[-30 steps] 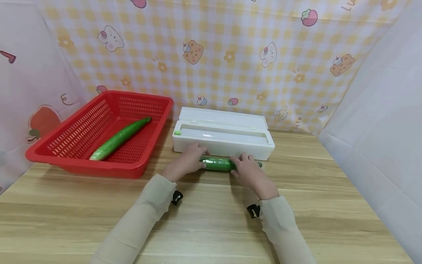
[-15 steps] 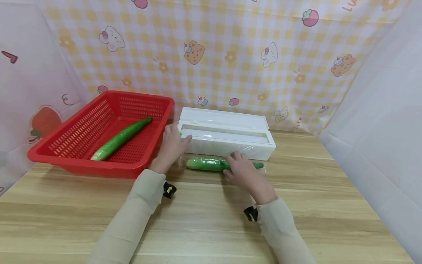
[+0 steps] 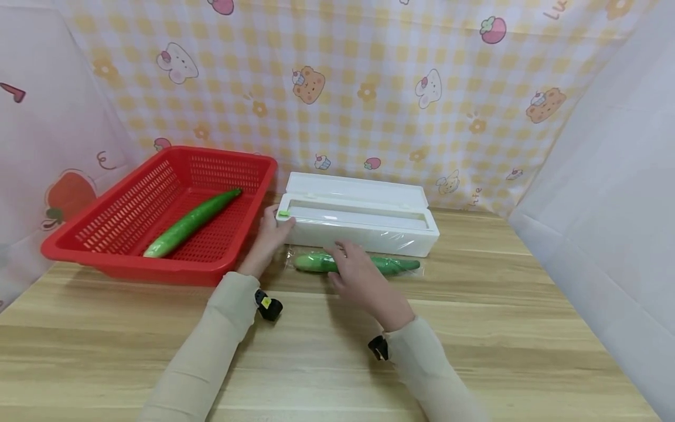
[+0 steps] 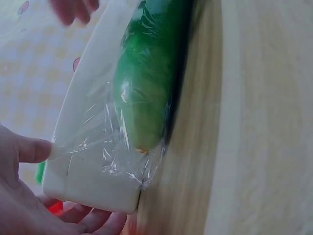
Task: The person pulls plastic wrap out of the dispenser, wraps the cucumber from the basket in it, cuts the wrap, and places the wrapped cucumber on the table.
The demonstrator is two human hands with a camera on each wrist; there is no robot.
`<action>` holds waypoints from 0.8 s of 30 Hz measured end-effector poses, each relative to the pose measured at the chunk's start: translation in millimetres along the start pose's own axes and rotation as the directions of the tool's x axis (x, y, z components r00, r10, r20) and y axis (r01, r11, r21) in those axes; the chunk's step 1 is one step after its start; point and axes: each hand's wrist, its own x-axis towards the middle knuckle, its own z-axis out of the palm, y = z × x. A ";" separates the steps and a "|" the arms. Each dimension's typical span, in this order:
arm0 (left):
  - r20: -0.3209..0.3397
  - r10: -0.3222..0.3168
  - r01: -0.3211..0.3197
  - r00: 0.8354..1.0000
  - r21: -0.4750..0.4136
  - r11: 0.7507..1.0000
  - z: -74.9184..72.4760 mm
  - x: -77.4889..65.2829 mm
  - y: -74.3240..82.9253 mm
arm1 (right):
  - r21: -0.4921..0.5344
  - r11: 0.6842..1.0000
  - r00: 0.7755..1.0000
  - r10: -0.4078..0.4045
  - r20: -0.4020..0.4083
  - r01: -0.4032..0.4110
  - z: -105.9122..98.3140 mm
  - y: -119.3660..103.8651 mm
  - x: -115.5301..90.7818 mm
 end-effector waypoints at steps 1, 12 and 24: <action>0.003 -0.013 0.013 1.000 -0.018 1.000 0.1 0.5 0.2 | 0.008 1.000 1.000 -0.002 -0.008 0.002 1.5 -2.0 3.6; 0.012 -0.054 0.054 0.998 -0.084 0.995 -3.1 0.1 0.6 | -0.078 0.995 0.995 -0.069 -0.067 0.063 16.5 -27.9 66.0; -0.047 0.048 -0.053 0.998 -0.110 0.993 -1.4 -0.9 -2.0 | -0.162 0.986 0.991 0.057 0.118 -0.037 24.3 -37.5 100.6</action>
